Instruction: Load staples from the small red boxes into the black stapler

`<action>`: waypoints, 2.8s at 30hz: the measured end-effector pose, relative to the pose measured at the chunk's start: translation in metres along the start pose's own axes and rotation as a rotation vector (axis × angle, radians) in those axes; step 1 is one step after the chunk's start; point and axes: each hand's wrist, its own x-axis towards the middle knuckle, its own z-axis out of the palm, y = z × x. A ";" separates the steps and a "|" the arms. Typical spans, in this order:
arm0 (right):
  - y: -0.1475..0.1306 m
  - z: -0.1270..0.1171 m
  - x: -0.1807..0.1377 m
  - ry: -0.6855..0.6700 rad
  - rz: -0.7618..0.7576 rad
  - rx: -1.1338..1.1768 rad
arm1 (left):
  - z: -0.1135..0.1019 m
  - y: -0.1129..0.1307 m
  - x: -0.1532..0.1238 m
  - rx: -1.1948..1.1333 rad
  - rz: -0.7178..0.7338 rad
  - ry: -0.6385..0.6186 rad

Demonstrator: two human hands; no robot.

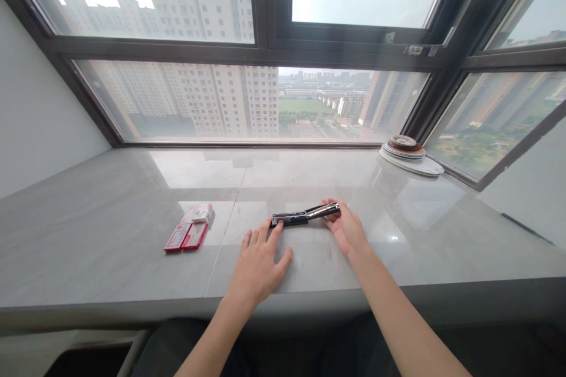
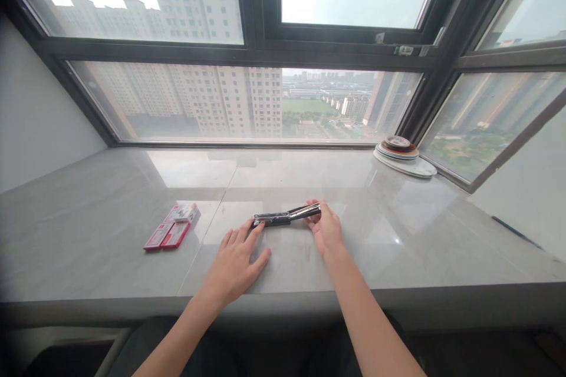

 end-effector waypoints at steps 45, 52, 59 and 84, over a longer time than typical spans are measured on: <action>-0.026 0.015 -0.057 -0.630 0.360 -1.118 | -0.022 -0.011 0.027 -0.561 0.160 -0.185; -0.042 -0.003 -0.045 -0.581 0.366 -1.214 | -0.023 -0.020 0.020 -0.600 0.127 -0.169; -0.056 0.007 -0.043 -0.510 -0.080 -1.559 | -0.024 -0.013 0.016 -0.591 0.126 -0.136; -0.050 -0.014 -0.058 -0.662 -0.238 -1.424 | -0.025 -0.017 0.012 -0.445 0.112 -0.026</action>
